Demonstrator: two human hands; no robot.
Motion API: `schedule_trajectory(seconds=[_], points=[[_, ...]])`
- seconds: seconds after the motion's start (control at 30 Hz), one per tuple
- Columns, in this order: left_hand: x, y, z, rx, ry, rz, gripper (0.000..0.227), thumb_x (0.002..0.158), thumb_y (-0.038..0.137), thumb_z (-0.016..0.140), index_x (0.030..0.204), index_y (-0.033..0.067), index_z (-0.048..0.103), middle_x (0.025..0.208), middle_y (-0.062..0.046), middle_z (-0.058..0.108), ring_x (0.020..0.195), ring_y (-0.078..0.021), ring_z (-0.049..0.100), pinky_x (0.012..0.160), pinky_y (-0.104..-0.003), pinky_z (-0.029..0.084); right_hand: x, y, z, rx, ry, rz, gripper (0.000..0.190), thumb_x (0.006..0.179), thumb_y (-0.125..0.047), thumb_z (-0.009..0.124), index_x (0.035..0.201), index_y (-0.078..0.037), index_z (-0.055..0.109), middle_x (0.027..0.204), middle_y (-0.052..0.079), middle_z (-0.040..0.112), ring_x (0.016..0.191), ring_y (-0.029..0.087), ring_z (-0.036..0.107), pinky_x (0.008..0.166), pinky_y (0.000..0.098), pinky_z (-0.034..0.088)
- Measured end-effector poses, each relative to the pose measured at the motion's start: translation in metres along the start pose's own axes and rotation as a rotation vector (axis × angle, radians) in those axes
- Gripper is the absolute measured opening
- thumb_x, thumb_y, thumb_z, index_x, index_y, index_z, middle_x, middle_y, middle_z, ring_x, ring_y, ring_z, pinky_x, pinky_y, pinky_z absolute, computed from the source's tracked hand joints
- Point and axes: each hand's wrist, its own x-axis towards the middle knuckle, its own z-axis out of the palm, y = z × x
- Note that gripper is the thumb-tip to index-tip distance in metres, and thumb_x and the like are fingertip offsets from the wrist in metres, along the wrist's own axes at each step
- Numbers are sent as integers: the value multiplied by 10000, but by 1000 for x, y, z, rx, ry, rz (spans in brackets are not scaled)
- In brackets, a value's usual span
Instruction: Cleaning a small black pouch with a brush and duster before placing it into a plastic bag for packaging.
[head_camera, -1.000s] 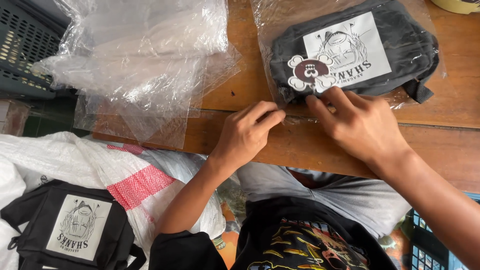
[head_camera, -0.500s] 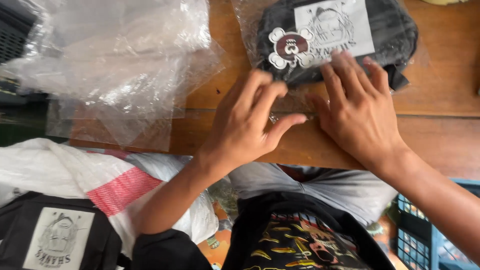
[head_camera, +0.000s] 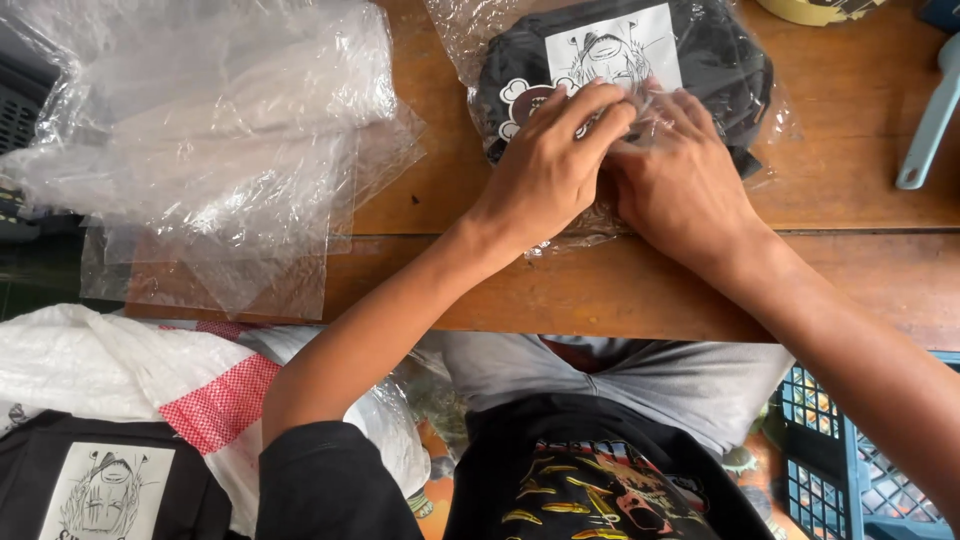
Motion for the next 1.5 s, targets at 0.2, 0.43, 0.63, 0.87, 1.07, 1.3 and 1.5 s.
schedule_trajectory(seconds=[0.2, 0.43, 0.63, 0.87, 1.07, 1.3, 1.5], points=[[-5, -6, 1, -43, -55, -7, 306, 967, -191, 581, 1233, -41, 594, 1316, -161, 580, 1243, -327, 659, 1180, -508, 477, 6, 13, 16, 75, 96, -143, 219, 818, 71, 652, 1002, 37, 767, 1315, 351, 670, 1279, 416, 650, 1230, 510, 441], [-6, -11, -9, 10, -29, -3, 251, 1006, -128, 533, 1216, -8, 600, 1271, -156, 577, 1295, -357, 569, 1131, -589, 434, 20, 16, 15, 51, -39, -30, 715, 1005, -405, 662, 1503, 87, 515, 1493, 357, 536, 1377, 560, 496, 1143, 629, 403], [37, 12, -11, 272, 40, -9, 360, 892, -14, 685, 1238, 76, 637, 1279, -61, 620, 1132, -279, 618, 867, -445, 505, 22, 36, 23, -225, -73, 7, 92, 892, -128, 654, 970, -89, 683, 1002, 133, 686, 975, 331, 641, 795, 489, 439], [100, -2, 74, 347, -179, 28, 266, 707, 222, 875, 872, 119, 694, 900, -59, 672, 816, -283, 673, 656, -500, 563, 21, 27, 34, -371, -340, 79, 338, 906, -199, 631, 1163, -167, 414, 1220, 96, 421, 1151, 300, 413, 947, 475, 334], [100, 12, 77, 42, -83, 56, 196, 820, -38, 561, 665, 71, 510, 637, -64, 551, 511, -251, 609, 416, -418, 533, 43, 23, 39, -475, -545, 154, 593, 918, -260, 614, 1329, -244, 188, 1407, 54, 196, 1303, 264, 219, 1077, 458, 246], [86, 19, 40, -22, -25, 298, 301, 753, -205, 593, 866, 74, 585, 870, -63, 528, 767, -246, 585, 642, -396, 480, 56, 8, 64, -562, -829, 246, 893, 931, -334, 597, 1524, -345, -71, 1626, -6, -63, 1481, 213, -3, 1230, 434, 145], [76, 46, 31, 106, 85, 258, 107, 947, 46, 627, 860, 81, 576, 886, -57, 536, 827, -236, 588, 617, -394, 540, 56, 19, 104, -209, -566, 397, 718, 1096, -197, 346, 1610, -488, -61, 1700, -167, -97, 1552, 74, 6, 1296, 350, 156]])
